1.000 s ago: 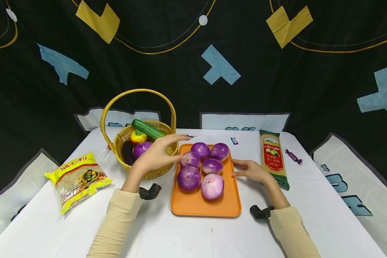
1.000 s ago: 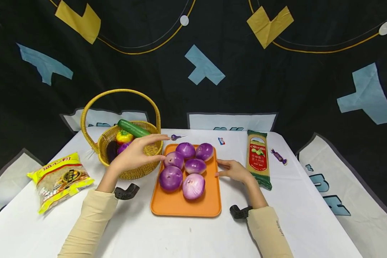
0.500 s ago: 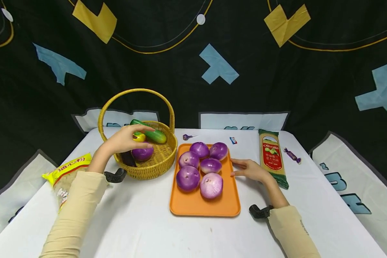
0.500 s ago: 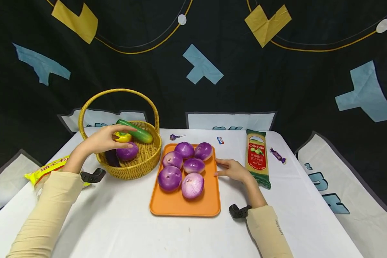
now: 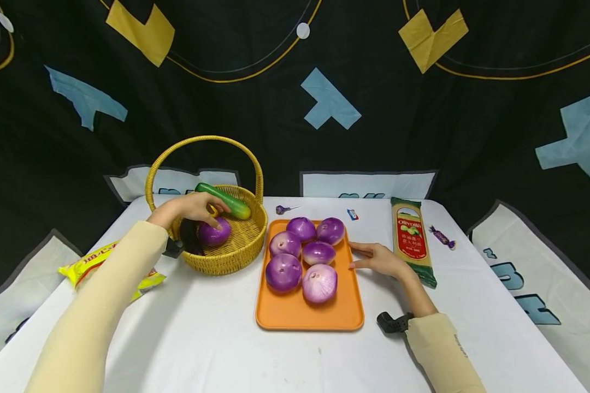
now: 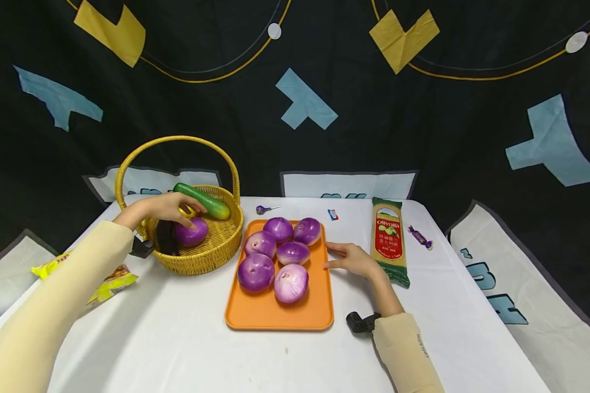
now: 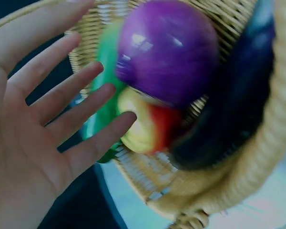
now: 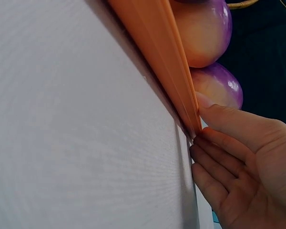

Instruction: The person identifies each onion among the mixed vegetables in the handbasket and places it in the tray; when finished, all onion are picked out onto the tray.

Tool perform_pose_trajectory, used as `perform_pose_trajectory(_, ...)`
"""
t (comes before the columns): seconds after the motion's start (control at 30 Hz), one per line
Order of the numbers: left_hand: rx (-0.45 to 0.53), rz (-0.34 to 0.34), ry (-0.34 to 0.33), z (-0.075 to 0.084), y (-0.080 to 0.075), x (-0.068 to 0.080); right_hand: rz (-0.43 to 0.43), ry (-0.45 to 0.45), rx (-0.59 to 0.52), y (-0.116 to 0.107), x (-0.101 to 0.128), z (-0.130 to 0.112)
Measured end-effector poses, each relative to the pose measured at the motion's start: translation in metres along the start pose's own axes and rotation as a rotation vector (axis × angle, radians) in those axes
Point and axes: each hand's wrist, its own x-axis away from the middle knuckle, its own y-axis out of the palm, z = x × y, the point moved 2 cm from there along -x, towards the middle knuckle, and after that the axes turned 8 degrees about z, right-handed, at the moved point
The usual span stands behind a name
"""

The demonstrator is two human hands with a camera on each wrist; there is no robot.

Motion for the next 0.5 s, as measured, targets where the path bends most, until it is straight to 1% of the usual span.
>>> perform_pose_trajectory(0.1, 0.034, -0.079, -0.048, -0.006, 0.003, -0.003, 0.002, 0.005, -0.004, 0.001, 0.000, -0.001)
perform_pose_trajectory(0.17, 0.051, -0.115, -0.074, -0.008, 0.005, -0.004, 0.006, 0.006, 0.001, 0.001, 0.000, -0.001)
perform_pose_trajectory(0.23, 0.046, -0.136, -0.099, -0.009, 0.007, -0.005, 0.007, 0.008, 0.000, 0.001, 0.000, -0.001)
perform_pose_trajectory(0.33, 0.042, -0.151, -0.127, -0.010, 0.010, -0.005, 0.007, 0.002, -0.008, 0.001, 0.000, -0.001)
perform_pose_trajectory(0.4, 0.041, -0.149, -0.135, -0.010, 0.012, -0.006, 0.006, -0.004, -0.014, 0.001, 0.000, -0.001)
perform_pose_trajectory(0.47, 0.041, -0.139, -0.134, -0.011, 0.013, -0.006, 0.006, -0.008, -0.023, 0.001, 0.000, -0.001)
perform_pose_trajectory(0.5, 0.034, -0.131, -0.121, -0.011, 0.013, -0.006, 0.004, -0.009, -0.023, 0.001, 0.000, -0.001)
